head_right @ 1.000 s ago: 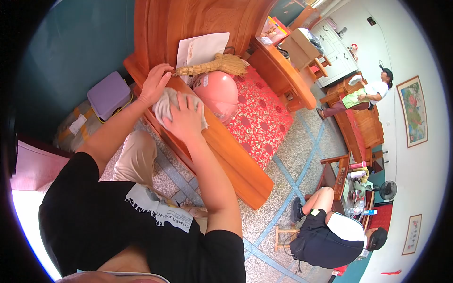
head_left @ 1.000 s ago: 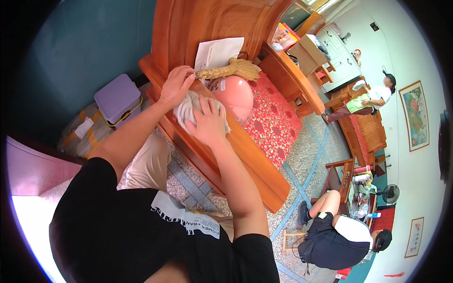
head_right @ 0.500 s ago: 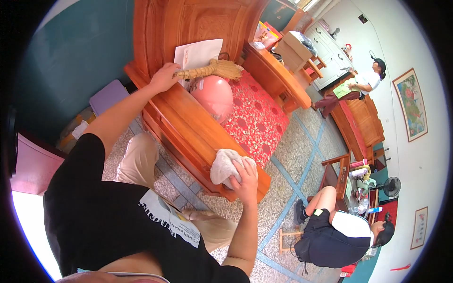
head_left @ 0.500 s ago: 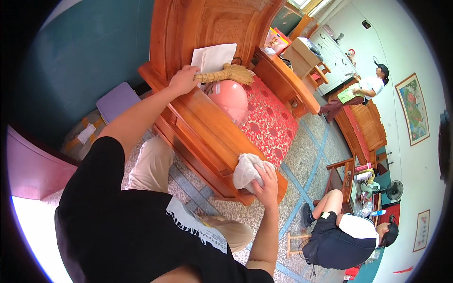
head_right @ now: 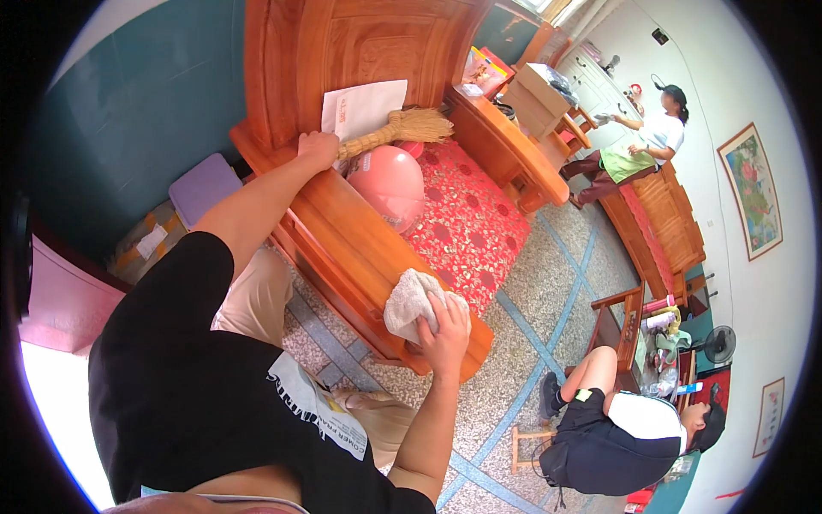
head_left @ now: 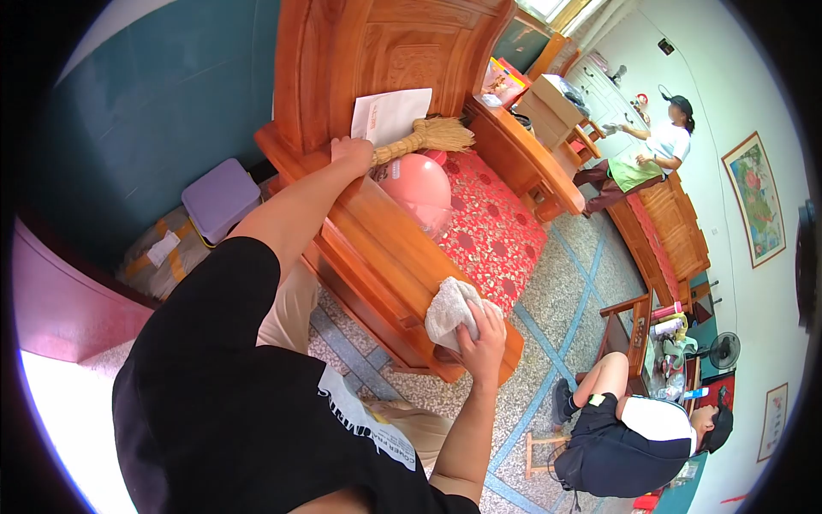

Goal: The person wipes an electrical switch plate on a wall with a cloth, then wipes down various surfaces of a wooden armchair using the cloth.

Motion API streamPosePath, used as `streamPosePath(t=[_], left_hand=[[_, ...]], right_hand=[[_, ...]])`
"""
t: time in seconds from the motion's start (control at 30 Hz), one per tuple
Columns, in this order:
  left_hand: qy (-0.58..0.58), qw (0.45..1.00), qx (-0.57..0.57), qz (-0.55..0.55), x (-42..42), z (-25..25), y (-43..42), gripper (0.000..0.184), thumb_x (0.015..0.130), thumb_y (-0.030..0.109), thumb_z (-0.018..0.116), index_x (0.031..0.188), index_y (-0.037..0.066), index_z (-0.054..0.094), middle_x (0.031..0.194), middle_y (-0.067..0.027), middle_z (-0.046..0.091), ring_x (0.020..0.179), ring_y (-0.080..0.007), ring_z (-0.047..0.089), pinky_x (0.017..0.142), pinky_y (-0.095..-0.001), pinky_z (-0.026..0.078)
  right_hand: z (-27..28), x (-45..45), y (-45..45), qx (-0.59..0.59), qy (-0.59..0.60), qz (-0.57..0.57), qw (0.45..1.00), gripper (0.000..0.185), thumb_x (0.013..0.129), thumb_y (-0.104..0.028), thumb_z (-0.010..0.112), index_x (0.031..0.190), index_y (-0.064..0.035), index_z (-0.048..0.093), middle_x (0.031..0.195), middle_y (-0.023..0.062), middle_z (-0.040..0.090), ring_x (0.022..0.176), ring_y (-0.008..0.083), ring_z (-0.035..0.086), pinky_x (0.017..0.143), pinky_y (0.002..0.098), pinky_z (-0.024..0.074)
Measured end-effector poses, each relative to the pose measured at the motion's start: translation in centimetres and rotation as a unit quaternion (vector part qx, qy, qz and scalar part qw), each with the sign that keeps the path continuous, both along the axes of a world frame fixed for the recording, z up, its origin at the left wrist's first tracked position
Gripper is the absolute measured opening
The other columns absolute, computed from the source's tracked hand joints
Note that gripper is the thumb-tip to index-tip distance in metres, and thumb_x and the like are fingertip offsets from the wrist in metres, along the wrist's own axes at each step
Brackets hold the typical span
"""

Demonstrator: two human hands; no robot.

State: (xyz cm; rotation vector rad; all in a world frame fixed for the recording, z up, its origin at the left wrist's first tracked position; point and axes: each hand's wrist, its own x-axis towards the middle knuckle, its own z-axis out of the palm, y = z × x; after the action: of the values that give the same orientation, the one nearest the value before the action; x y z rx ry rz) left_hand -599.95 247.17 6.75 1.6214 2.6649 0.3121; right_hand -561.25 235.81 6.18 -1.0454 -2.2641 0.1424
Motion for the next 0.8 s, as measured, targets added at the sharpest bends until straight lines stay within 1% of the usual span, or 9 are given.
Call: streamPosePath(t=[0.1,0.17,0.23,0.3,0.43,0.5,0.6,0.67,0.8], left_hand=[[0.015,0.999,0.025,-0.025,1.8,1.3,-1.2,0.026,0.076,0.012,0.046,0.097,0.008,0.061,0.099,-0.0094,0.057,0.097,-0.0297,0.050,0.076,-0.0415,0.039],[-0.014,0.970,0.184,-0.160,3.6,1.4,-2.1,0.024,0.075,0.014,0.051,0.095,0.004,0.060,0.093,-0.0102,0.059,0.090,-0.0281,0.054,0.073,-0.0391,0.042],[-0.197,0.899,0.255,-0.296,6.7,1.5,-2.6,0.022,0.075,0.015,0.056,0.092,0.001,0.059,0.089,-0.0078,0.060,0.082,-0.0227,0.056,0.070,-0.0346,0.045],[-0.607,0.675,0.126,-0.401,11.6,3.9,-6.0,0.017,0.080,0.012,0.054,0.093,0.002,0.058,0.089,-0.0038,0.058,0.082,-0.0119,0.055,0.072,-0.0278,0.045],[-0.659,0.348,0.033,-0.666,18.1,12.0,-16.4,0.016,0.084,0.012,0.051,0.094,0.001,0.057,0.098,-0.0109,0.054,0.097,-0.0214,0.049,0.085,-0.0332,0.037],[-0.602,0.182,0.073,-0.774,19.9,14.4,-19.5,0.015,0.084,0.009,0.050,0.096,0.001,0.056,0.106,-0.0139,0.049,0.100,-0.0242,0.046,0.085,-0.0345,0.036],[-0.599,0.123,0.116,-0.783,20.8,16.3,-22.6,0.021,0.082,0.009,0.052,0.100,-0.001,0.048,0.102,-0.0116,0.048,0.102,-0.0198,0.044,0.087,-0.0323,0.033],[-0.585,0.004,0.192,-0.788,22.2,16.6,-23.4,0.030,0.088,0.011,0.041,0.113,-0.003,0.049,0.112,-0.0199,0.044,0.104,-0.0308,0.044,0.086,-0.0374,0.036],[-0.591,0.046,0.180,-0.784,21.3,16.2,-24.2,0.028,0.088,0.011,0.041,0.110,-0.004,0.049,0.111,-0.0201,0.044,0.100,-0.0317,0.046,0.083,-0.0362,0.038]], right_hand=[[0.0,0.0,0.0,-0.003,0.004,-0.009,1.000,0.039,0.065,-0.017,0.065,0.103,-0.0104,0.058,0.105,0.0148,0.055,0.104,0.0305,0.048,0.093,0.0419,0.0322],[0.3,-0.1,0.0,0.001,-0.002,-0.015,1.000,0.039,0.066,-0.015,0.063,0.104,-0.0088,0.058,0.106,0.0160,0.055,0.104,0.0314,0.048,0.092,0.0407,0.0333],[0.4,-0.3,-0.3,0.001,-0.006,-0.022,1.000,0.038,0.066,-0.013,0.062,0.104,-0.0073,0.058,0.106,0.0172,0.054,0.104,0.0323,0.048,0.091,0.0396,0.0344],[0.6,-0.4,-0.4,-0.006,-0.006,-0.034,0.999,0.038,0.066,-0.012,0.062,0.104,-0.0077,0.058,0.106,0.0174,0.054,0.103,0.0324,0.048,0.090,0.0395,0.0351],[-5.8,2.3,2.5,-0.126,0.075,-0.051,0.988,0.038,0.067,-0.018,0.064,0.103,-0.0093,0.058,0.105,0.0148,0.055,0.104,0.0288,0.047,0.094,0.0407,0.0305],[-0.1,0.0,-0.1,0.039,0.017,-0.024,0.999,0.039,0.066,-0.016,0.064,0.104,-0.0084,0.058,0.106,0.0150,0.055,0.104,0.0293,0.048,0.093,0.0412,0.0308],[0.1,-0.1,-0.2,-0.010,0.019,-0.042,0.999,0.039,0.066,-0.015,0.065,0.103,-0.0088,0.058,0.106,0.0161,0.054,0.105,0.0302,0.047,0.094,0.0413,0.0303],[0.4,-0.2,-0.5,-0.024,0.019,-0.042,0.999,0.038,0.066,-0.012,0.063,0.104,-0.0067,0.058,0.107,0.0171,0.054,0.106,0.0318,0.046,0.094,0.0401,0.0313],[0.2,0.0,-0.3,-0.028,0.021,-0.036,0.999,0.037,0.067,-0.011,0.063,0.103,-0.0057,0.058,0.107,0.0172,0.054,0.106,0.0324,0.046,0.093,0.0397,0.0319]])
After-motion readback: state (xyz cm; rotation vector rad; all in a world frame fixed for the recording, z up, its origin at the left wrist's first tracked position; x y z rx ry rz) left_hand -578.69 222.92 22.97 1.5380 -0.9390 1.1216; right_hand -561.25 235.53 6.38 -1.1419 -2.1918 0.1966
